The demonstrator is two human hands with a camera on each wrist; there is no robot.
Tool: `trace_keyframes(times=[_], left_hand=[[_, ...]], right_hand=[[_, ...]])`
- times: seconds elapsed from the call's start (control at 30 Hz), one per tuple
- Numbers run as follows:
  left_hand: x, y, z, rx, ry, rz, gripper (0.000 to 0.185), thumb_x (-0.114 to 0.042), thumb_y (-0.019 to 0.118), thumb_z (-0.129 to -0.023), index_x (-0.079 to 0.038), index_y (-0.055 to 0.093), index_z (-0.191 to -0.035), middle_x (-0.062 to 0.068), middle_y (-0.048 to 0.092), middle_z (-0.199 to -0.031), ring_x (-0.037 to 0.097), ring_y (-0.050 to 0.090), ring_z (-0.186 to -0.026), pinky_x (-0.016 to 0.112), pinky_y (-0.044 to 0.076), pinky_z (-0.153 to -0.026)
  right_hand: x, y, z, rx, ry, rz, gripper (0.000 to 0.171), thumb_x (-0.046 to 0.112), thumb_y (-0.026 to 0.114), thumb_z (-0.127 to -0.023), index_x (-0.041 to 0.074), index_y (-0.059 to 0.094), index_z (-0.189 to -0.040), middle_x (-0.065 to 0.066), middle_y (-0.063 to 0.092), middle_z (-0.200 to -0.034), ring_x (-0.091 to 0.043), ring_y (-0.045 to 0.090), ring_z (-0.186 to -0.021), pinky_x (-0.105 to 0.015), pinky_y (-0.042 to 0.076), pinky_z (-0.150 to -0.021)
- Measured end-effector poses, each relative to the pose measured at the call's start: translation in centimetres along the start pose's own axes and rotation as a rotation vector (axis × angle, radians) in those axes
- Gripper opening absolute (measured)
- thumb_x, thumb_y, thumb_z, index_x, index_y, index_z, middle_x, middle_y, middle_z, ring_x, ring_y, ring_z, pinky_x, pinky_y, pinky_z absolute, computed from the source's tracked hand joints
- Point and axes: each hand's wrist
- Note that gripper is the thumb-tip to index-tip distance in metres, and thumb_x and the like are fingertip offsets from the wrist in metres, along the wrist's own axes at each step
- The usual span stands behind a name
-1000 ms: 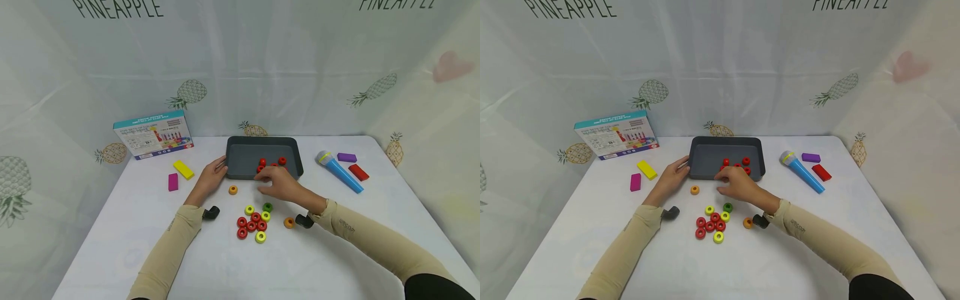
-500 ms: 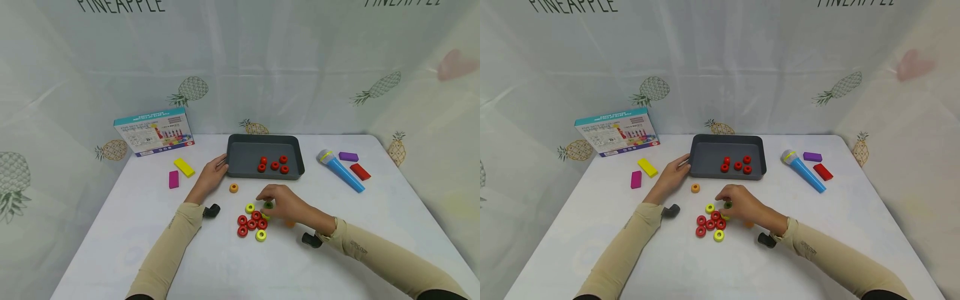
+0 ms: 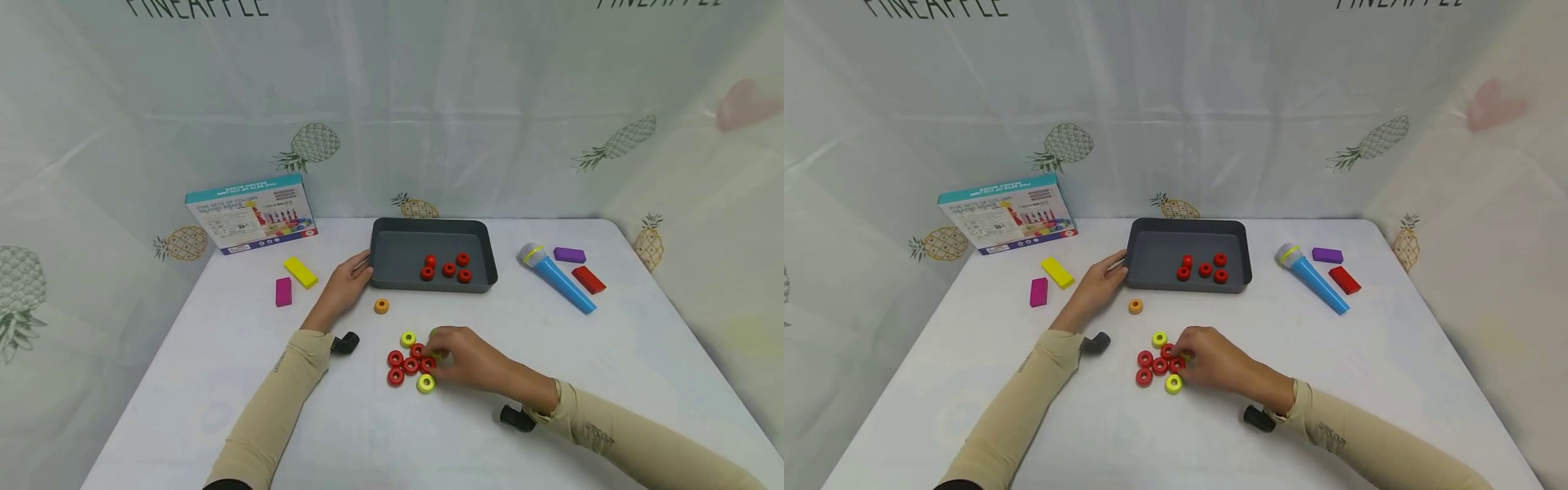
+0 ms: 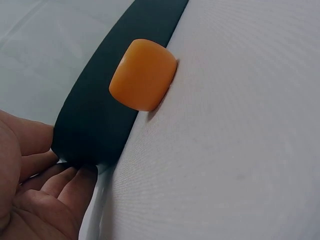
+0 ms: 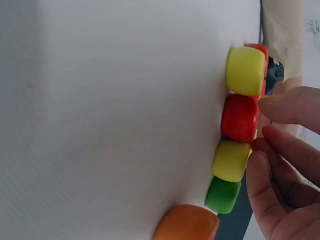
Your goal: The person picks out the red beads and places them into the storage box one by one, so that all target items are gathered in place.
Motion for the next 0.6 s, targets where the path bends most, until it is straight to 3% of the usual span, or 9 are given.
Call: trace_keyframes(times=[0.6], left_hand=[[-0.23,0.03,0.14,-0.001,0.024,0.014,0.054,-0.025,0.054,-0.106,-0.019,0.038,-0.157,0.004,0.039,-0.163,0.018,0.047,-0.144,0.038,0.041,-0.119]], right_hand=[[0.17,0.75,-0.08,-0.003,-0.045,0.076,0.026,0.015,0.084,-0.082,0.013,0.078,-0.107,0.005,0.068,-0.101,-0.007,0.058,-0.087,-0.021,0.056,-0.077]])
Point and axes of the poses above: each hand's wrist, its own z-axis away from the middle knuckle, its own y-axis out of the palm, x = y × z
